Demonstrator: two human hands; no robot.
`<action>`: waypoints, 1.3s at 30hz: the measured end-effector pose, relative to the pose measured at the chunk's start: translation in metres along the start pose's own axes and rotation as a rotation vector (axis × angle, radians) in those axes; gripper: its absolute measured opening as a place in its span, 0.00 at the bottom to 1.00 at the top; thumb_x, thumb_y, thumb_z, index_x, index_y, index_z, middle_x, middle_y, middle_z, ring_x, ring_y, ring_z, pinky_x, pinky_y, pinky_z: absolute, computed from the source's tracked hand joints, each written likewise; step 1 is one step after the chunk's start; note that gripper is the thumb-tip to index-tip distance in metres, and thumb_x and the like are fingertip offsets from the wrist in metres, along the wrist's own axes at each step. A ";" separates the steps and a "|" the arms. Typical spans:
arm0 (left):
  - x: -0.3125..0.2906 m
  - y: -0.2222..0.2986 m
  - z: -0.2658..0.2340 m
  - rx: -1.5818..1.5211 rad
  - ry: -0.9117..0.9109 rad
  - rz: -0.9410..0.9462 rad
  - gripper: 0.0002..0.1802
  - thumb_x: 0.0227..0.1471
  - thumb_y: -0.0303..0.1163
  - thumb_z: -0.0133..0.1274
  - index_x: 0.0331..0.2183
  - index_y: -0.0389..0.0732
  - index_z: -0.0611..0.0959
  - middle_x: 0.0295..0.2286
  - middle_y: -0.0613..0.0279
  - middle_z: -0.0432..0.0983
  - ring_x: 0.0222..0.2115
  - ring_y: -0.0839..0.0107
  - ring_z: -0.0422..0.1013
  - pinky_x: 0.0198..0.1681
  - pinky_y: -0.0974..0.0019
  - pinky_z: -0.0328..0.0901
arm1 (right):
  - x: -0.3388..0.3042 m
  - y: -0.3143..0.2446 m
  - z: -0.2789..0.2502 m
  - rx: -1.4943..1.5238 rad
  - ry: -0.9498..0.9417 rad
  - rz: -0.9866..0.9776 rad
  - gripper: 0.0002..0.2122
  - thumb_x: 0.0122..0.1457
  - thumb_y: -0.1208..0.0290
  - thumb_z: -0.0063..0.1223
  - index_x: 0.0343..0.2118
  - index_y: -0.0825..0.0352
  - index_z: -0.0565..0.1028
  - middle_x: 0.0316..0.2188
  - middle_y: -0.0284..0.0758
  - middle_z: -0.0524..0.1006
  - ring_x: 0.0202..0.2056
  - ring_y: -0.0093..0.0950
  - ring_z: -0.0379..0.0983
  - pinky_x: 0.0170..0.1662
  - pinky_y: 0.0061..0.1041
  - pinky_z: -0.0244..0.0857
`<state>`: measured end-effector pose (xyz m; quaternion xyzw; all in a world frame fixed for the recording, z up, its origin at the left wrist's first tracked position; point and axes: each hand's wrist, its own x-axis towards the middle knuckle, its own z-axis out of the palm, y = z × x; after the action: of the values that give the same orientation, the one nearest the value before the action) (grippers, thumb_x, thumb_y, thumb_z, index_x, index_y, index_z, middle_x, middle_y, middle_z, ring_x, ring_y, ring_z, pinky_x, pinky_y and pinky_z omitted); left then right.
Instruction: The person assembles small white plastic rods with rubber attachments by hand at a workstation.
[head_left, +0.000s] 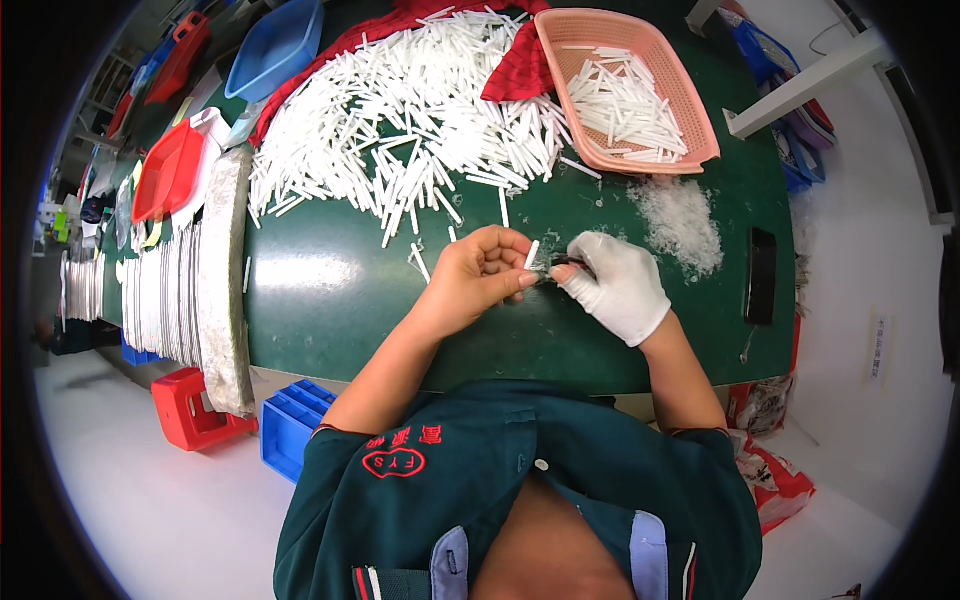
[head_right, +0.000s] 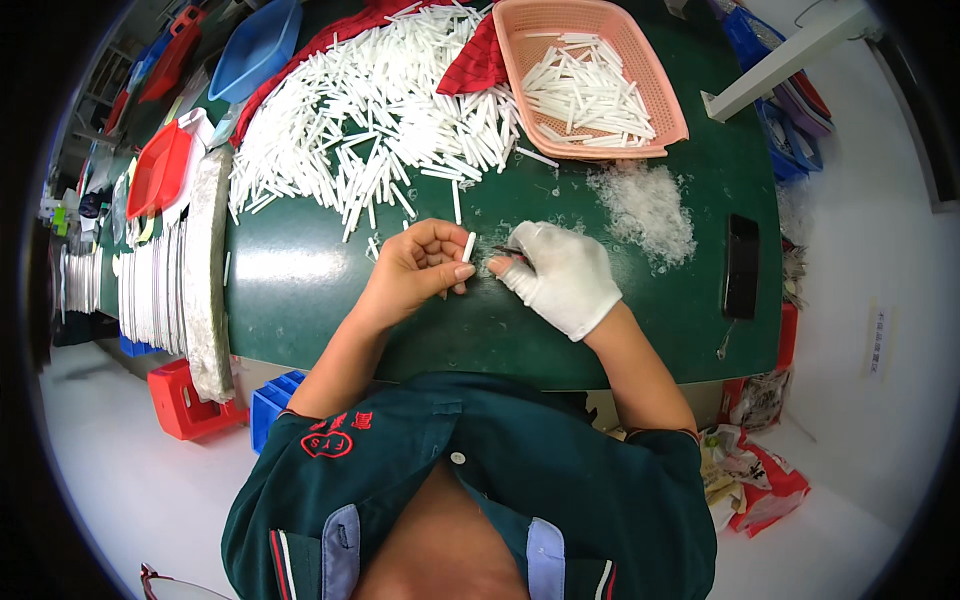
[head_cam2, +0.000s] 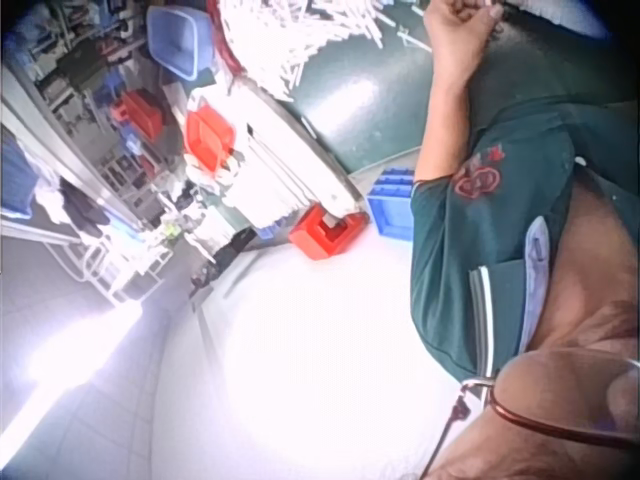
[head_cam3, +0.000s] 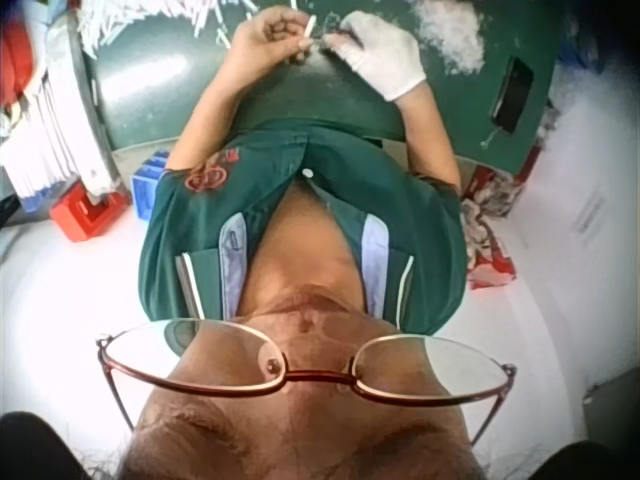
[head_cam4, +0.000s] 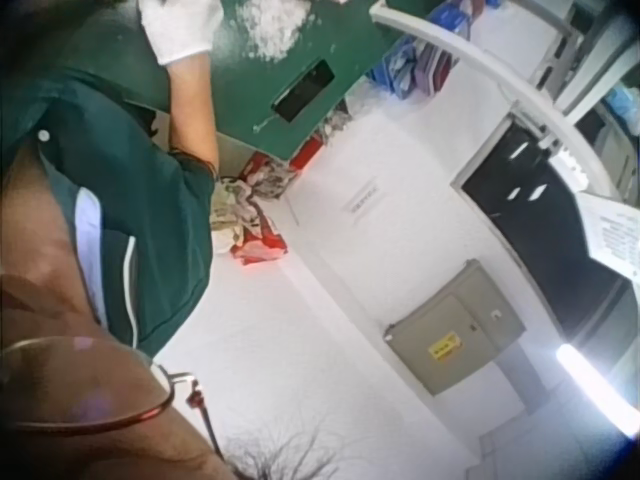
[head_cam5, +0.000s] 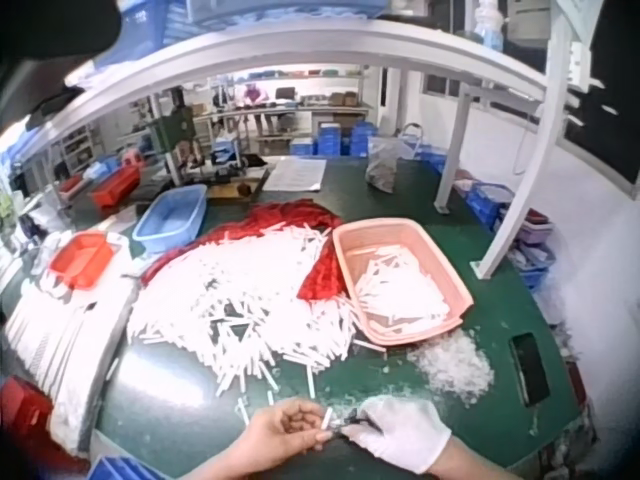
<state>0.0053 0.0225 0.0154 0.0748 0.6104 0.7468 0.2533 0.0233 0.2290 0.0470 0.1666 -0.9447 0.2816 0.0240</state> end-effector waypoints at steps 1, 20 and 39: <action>-0.001 0.002 -0.001 0.006 -0.023 -0.049 0.15 0.47 0.22 0.57 0.40 0.35 0.74 0.26 0.69 0.73 0.23 0.83 0.69 0.24 0.80 0.63 | 0.000 -0.002 0.001 -0.002 0.002 0.001 0.13 0.50 0.60 0.57 0.26 0.66 0.71 0.21 0.37 0.73 0.23 0.37 0.71 0.27 0.30 0.65; -0.005 0.002 0.008 -0.055 -0.035 -0.037 0.14 0.48 0.23 0.57 0.38 0.35 0.74 0.27 0.68 0.76 0.21 0.85 0.69 0.20 0.82 0.60 | 0.004 -0.012 0.014 -0.199 0.098 -0.041 0.17 0.52 0.53 0.52 0.23 0.65 0.70 0.20 0.39 0.71 0.24 0.38 0.71 0.26 0.34 0.65; -0.006 -0.009 0.011 -0.241 -0.055 -0.041 0.14 0.47 0.20 0.54 0.38 0.35 0.73 0.36 0.51 0.77 0.21 0.77 0.70 0.21 0.79 0.64 | -0.001 -0.009 0.019 -0.218 0.123 -0.039 0.16 0.49 0.54 0.54 0.23 0.65 0.70 0.22 0.39 0.71 0.26 0.38 0.72 0.27 0.35 0.66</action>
<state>0.0179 0.0301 0.0106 0.0515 0.5104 0.8071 0.2922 0.0277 0.2118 0.0358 0.1636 -0.9630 0.1864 0.1050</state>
